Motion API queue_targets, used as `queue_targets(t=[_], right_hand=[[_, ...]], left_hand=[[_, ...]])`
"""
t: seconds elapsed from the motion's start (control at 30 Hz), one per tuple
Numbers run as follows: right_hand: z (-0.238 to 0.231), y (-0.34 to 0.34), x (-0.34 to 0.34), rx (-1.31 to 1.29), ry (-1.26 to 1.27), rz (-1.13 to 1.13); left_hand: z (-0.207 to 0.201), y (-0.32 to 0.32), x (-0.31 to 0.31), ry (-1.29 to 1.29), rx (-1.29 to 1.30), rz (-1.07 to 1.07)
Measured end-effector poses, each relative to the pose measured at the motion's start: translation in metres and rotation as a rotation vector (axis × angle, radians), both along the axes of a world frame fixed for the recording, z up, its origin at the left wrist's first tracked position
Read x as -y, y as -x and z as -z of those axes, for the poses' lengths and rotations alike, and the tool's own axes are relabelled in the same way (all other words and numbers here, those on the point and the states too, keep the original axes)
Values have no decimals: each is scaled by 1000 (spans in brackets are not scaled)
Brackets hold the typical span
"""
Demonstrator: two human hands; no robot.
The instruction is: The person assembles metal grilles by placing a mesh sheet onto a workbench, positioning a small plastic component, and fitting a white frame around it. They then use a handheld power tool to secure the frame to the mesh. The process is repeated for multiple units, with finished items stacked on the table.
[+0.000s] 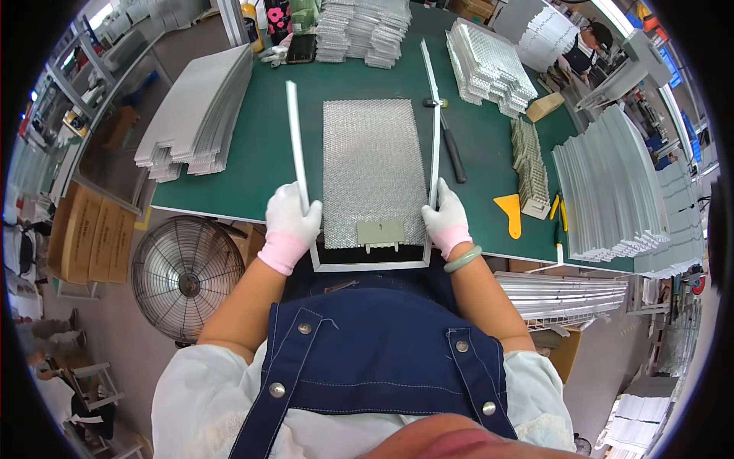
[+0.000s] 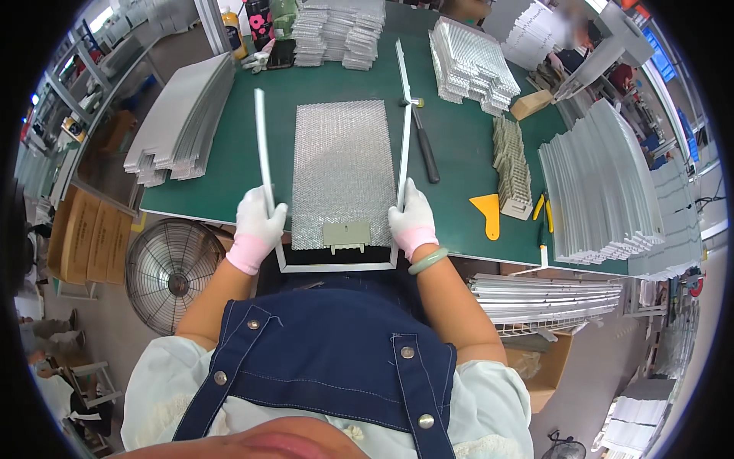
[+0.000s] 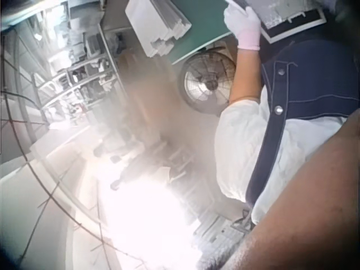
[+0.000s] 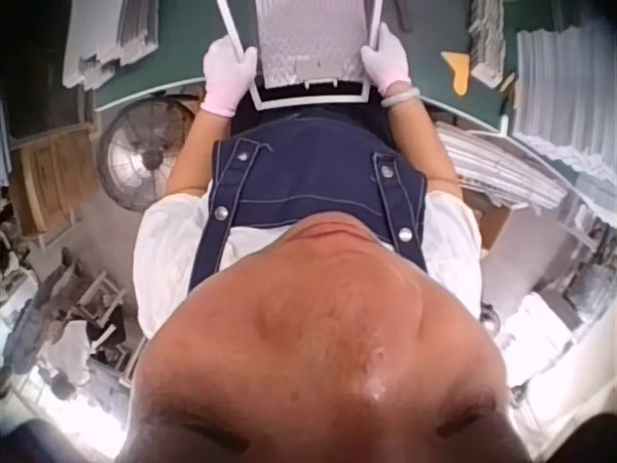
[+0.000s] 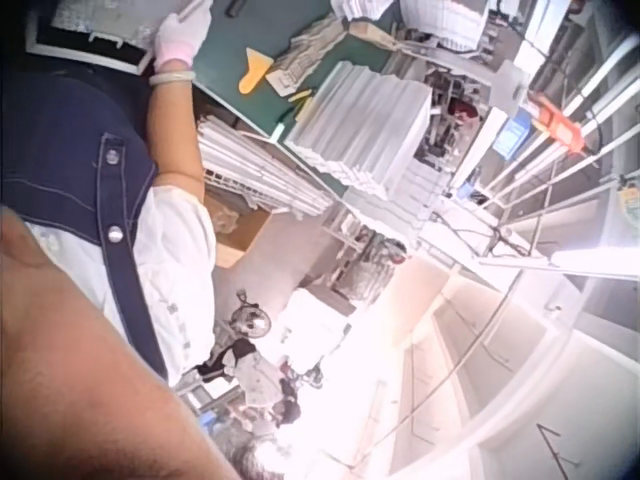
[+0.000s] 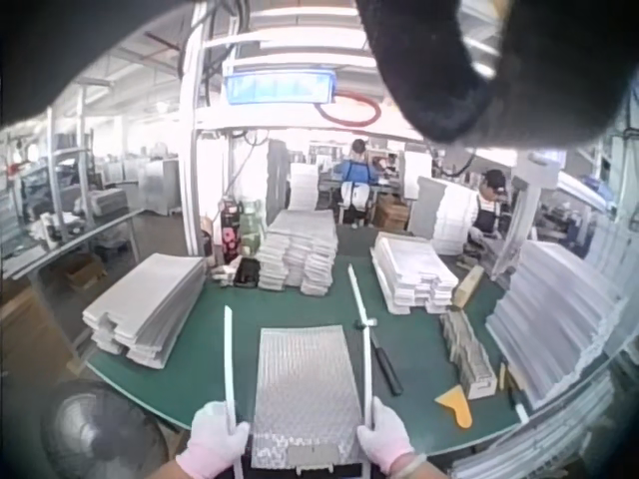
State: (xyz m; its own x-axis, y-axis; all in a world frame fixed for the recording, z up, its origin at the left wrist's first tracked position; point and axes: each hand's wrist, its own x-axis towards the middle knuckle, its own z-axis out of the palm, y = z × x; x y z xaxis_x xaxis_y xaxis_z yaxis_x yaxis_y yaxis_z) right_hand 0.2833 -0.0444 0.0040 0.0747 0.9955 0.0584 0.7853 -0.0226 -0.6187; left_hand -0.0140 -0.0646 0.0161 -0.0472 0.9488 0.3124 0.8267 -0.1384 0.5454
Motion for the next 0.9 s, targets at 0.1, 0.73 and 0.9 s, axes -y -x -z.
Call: queue_targets(t=[0.1,0.73,0.9], right_hand=[[3,-7,-5,86,-50,-59],[3,-88,13,716,-249,216],[-23,-15,65,101,120,88]], left_hand=[[12,9,6,31,20,-12],[42,7,40,645,763,142],[27,3,39,784,932,173]])
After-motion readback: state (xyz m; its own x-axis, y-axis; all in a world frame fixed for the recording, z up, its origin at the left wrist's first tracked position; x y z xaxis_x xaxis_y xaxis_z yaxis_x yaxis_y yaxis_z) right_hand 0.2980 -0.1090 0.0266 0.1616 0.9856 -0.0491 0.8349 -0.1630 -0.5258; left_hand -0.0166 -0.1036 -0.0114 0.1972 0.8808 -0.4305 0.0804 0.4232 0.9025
